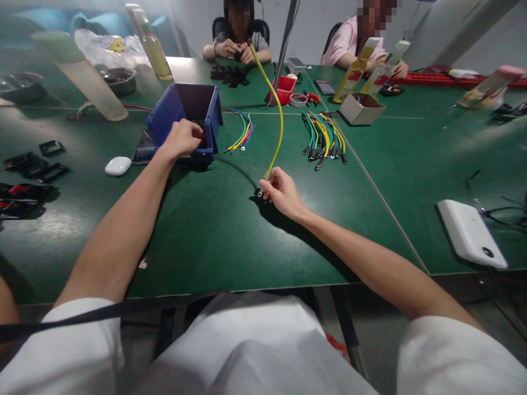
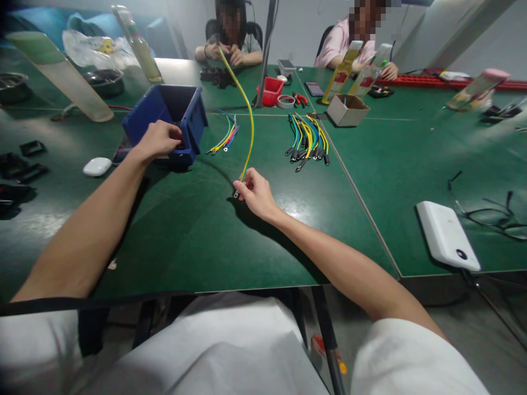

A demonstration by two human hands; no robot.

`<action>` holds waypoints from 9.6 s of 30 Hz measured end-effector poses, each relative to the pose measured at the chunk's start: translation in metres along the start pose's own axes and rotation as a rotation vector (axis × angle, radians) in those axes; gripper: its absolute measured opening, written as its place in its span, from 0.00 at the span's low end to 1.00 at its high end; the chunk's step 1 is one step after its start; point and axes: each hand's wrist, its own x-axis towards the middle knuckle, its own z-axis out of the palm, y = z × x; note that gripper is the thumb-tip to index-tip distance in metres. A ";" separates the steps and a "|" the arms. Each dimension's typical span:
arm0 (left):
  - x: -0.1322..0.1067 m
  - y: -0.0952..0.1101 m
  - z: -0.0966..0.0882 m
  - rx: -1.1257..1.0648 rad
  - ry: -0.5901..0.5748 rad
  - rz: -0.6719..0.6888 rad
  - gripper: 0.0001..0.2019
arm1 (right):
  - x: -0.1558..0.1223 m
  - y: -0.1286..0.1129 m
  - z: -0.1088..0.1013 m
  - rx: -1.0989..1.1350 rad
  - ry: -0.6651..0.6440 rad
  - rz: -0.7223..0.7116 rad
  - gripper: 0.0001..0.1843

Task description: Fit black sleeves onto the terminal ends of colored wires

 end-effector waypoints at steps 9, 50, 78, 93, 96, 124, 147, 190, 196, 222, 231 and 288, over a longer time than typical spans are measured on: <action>0.003 -0.007 0.004 -0.012 0.107 -0.036 0.15 | -0.001 -0.001 0.000 0.087 0.079 -0.059 0.13; -0.146 0.086 0.034 -0.260 0.454 0.244 0.09 | 0.001 0.001 0.004 0.209 0.071 0.044 0.18; -0.154 0.071 0.052 0.021 0.138 0.565 0.10 | 0.001 -0.002 0.003 0.314 0.120 0.069 0.25; -0.155 0.069 0.050 -0.062 0.105 0.697 0.10 | -0.007 -0.011 0.009 0.332 0.130 0.070 0.25; -0.155 0.070 0.049 -0.109 0.121 0.689 0.09 | -0.008 -0.012 0.009 0.302 0.119 0.058 0.24; -0.158 0.075 0.050 -0.145 0.189 0.646 0.08 | -0.019 -0.021 0.019 0.391 0.131 0.082 0.24; -0.159 0.075 0.052 -0.164 0.205 0.647 0.08 | -0.022 -0.021 0.022 0.359 0.142 0.062 0.23; -0.157 0.074 0.057 -0.235 0.319 0.777 0.04 | -0.022 -0.020 0.023 0.376 0.118 0.031 0.21; -0.157 0.074 0.057 -0.235 0.330 0.784 0.03 | -0.022 -0.021 0.023 0.395 0.118 0.034 0.20; -0.159 0.077 0.058 -0.250 0.343 0.752 0.04 | -0.022 -0.023 0.022 0.379 0.105 0.056 0.22; -0.160 0.078 0.059 -0.251 0.355 0.751 0.03 | -0.022 -0.024 0.023 0.413 0.096 0.046 0.22; -0.161 0.080 0.060 -0.284 0.373 0.805 0.02 | -0.023 -0.025 0.024 0.343 0.077 0.081 0.23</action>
